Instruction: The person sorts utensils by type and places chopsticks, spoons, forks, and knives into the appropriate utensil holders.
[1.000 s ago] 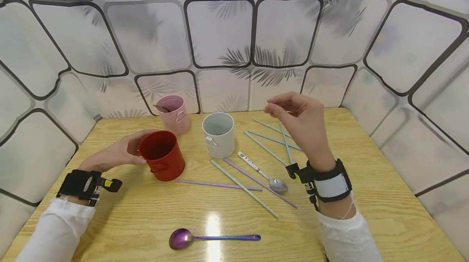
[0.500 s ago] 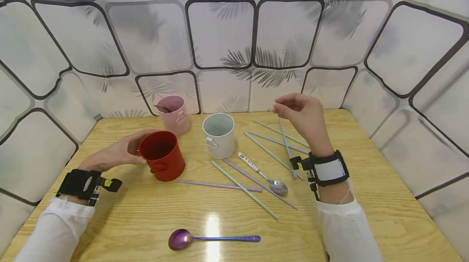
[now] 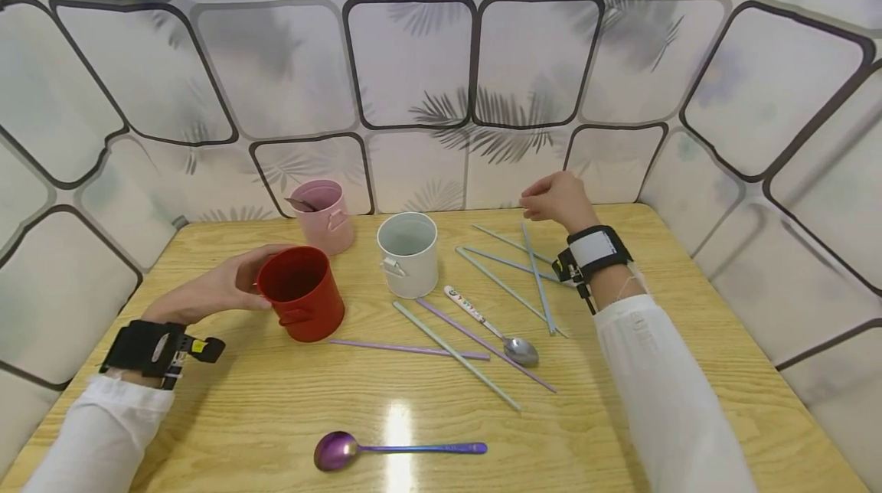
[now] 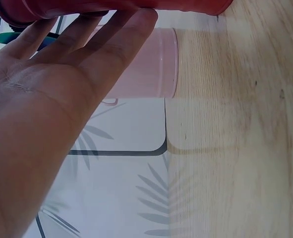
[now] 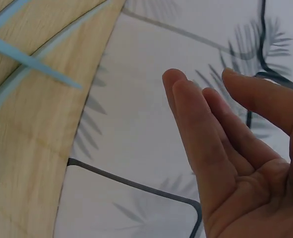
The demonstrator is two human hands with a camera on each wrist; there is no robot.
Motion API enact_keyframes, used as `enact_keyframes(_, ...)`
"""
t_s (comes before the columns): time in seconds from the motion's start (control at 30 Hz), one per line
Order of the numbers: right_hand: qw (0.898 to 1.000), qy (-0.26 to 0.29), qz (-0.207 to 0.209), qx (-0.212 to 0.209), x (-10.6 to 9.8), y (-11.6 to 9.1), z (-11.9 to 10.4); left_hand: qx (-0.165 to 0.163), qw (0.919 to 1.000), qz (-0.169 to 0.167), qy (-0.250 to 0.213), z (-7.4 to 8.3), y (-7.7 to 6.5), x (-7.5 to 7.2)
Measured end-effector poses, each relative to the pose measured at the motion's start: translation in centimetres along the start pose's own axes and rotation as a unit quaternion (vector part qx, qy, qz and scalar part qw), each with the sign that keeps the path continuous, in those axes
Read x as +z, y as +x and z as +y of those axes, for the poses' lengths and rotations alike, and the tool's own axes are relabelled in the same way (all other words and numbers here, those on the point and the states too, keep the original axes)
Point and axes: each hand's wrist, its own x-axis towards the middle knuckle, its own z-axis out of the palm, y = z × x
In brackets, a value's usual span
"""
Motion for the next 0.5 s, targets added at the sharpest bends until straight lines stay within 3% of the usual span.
enact_keyframes(0.2, 0.996, -0.035, -0.039, 0.073, 0.6, 2.2, 2.3, -0.008, 1.0000, 0.001, 0.001, 0.2, -0.1, 0.0)
enact_keyframes(0.5, 0.993, -0.038, -0.055, 0.094, 1.4, 2.5, 4.6, -0.016, 0.9999, 0.001, -0.001, 0.6, -0.1, 0.0)
